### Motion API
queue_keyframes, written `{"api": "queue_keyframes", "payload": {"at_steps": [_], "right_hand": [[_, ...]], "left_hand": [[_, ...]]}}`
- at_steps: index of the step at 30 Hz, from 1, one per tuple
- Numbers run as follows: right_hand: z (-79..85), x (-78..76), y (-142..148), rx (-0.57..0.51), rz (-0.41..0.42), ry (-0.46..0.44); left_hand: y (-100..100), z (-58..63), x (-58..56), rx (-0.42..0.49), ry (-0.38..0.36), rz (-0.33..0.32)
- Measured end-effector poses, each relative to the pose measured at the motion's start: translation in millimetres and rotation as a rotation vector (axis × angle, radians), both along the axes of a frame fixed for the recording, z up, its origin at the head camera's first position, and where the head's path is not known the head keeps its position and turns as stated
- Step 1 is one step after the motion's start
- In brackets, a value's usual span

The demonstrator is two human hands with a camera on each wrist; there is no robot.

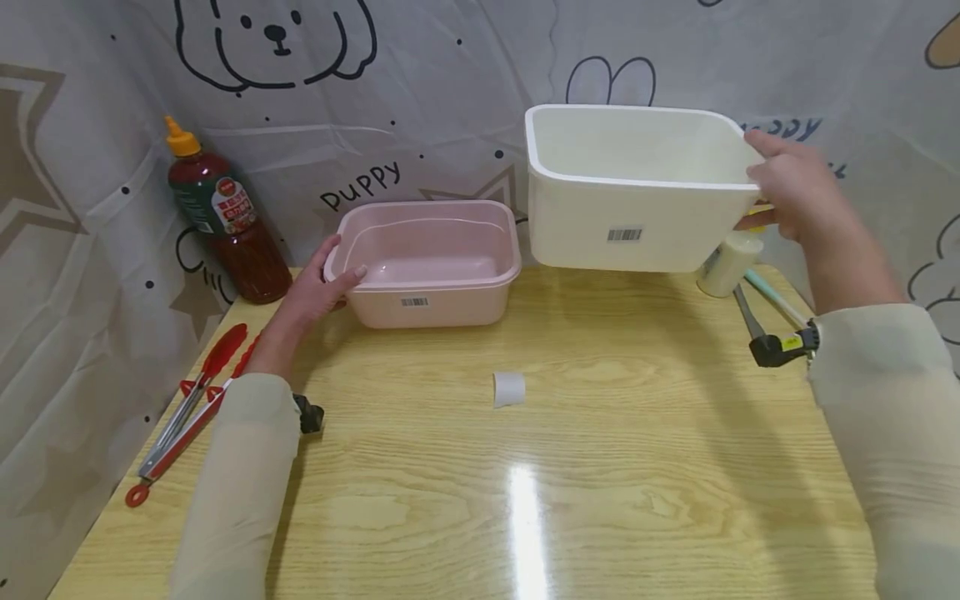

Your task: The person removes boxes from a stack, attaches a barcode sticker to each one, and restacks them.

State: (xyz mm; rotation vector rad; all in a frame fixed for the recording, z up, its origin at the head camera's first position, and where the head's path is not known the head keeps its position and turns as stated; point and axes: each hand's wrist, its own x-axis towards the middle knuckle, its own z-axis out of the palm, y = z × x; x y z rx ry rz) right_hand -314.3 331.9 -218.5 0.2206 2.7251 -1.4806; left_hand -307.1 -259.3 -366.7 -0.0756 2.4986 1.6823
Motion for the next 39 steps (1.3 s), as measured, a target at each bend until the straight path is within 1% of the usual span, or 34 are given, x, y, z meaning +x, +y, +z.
{"api": "queue_keyframes", "payload": {"at_steps": [4, 8, 13, 17, 20, 24, 28, 31, 34, 39], "right_hand": [[12.7, -2.0, -16.9, -0.030, 0.025, 0.006], [21.0, -3.7, -37.1, -0.074, 0.047, 0.014], [27.5, -5.4, -61.9, -0.123, 0.086, 0.034], [32.6, -7.5, -83.0, -0.175, 0.120, 0.020], [35.0, -9.5, -100.7, -0.179, 0.116, 0.007], [35.5, -11.6, -124.4, -0.165, 0.112, 0.006], [34.3, -13.5, -144.8, -0.180, 0.140, 0.003], [32.0, -15.7, -158.5, -0.199, 0.166, 0.001], [28.7, -17.5, -170.7, -0.222, 0.172, 0.001], [19.1, -19.1, -188.8, -0.241, 0.194, 0.011]], "left_hand": [[-0.6, -1.8, -1.1, -0.012, 0.016, 0.000], [-0.9, -2.3, -1.5, -0.022, 0.028, -0.003], [-0.8, -2.3, -0.6, -0.043, 0.031, -0.008], [-1.0, -1.4, -0.5, -0.042, 0.030, -0.032], [-1.3, -1.5, -0.3, -0.031, 0.020, -0.049], [-0.9, -2.4, 1.0, -0.021, 0.001, -0.055], [0.4, -2.9, 0.3, -0.034, -0.010, -0.046], [1.3, -3.0, -1.6, -0.053, -0.002, -0.039], [2.4, -3.4, -3.6, -0.070, 0.015, -0.040], [3.4, -3.6, -4.0, -0.065, 0.020, -0.047]]}}
